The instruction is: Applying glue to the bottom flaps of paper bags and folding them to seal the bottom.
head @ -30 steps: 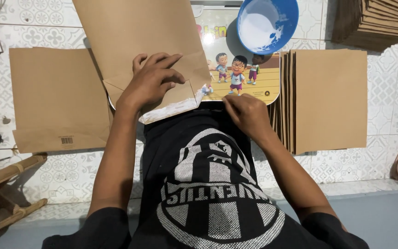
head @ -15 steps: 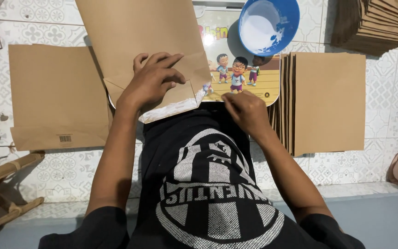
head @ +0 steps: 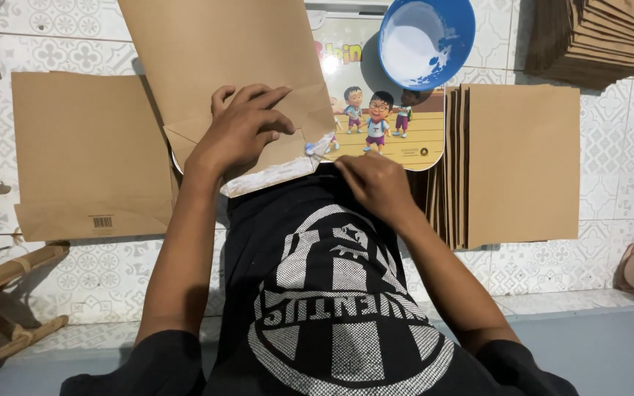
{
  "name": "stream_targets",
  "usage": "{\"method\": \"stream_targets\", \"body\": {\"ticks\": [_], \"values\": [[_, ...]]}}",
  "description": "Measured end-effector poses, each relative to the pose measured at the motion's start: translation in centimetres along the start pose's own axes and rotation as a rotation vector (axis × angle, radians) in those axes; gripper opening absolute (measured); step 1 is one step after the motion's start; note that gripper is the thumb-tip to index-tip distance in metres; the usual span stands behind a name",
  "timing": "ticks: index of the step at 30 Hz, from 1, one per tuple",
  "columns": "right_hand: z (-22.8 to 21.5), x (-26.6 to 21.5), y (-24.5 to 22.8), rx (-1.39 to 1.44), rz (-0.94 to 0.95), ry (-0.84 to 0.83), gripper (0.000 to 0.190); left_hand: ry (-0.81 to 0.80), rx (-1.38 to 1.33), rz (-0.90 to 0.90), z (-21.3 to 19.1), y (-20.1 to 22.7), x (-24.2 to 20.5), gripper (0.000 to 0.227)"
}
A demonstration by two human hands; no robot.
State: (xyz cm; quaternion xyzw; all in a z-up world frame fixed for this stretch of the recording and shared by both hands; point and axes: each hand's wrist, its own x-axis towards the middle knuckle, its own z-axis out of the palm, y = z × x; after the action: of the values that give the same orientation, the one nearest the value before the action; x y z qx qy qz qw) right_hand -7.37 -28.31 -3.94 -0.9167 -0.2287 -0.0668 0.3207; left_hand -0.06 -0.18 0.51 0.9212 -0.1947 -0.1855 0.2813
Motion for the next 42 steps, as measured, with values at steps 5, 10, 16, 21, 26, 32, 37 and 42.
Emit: {"method": "stream_targets", "body": {"ticks": [5, 10, 16, 21, 26, 32, 37, 42], "values": [[-0.5, 0.0, 0.0, -0.047, 0.023, 0.025, 0.009, 0.001, -0.001, 0.005, -0.2, 0.1, -0.2, 0.019], [-1.7, 0.1, 0.5, -0.132, 0.039, 0.024, 0.009, 0.007, 0.002, 0.004, 0.2, -0.4, 0.0, 0.019], [-0.3, 0.5, -0.6, -0.067, 0.004, 0.053, 0.007, -0.006, 0.001, 0.004, 0.2, -0.2, 0.1, 0.019], [0.3, 0.0, 1.3, -0.099, 0.024, 0.055, 0.007, -0.009, 0.013, -0.003, 0.1, -0.2, 0.1, 0.020], [-1.5, 0.2, 2.1, -0.115, 0.035, 0.047, 0.008, 0.001, 0.004, -0.002, 0.2, -0.4, 0.1, 0.020], [-0.2, 0.5, 0.4, -0.052, 0.035, 0.047, 0.006, -0.009, 0.017, -0.008, 0.0, -0.1, 0.2, 0.019], [-1.3, 0.4, 2.5, -0.114, 0.039, 0.067, 0.008, -0.005, 0.015, 0.003, -0.1, 0.1, -0.1, 0.019], [-5.8, 1.2, 5.0, -0.179, 0.012, 0.262, 0.011, -0.036, -0.019, 0.005, 0.2, 0.0, 1.0, 0.027]]}}
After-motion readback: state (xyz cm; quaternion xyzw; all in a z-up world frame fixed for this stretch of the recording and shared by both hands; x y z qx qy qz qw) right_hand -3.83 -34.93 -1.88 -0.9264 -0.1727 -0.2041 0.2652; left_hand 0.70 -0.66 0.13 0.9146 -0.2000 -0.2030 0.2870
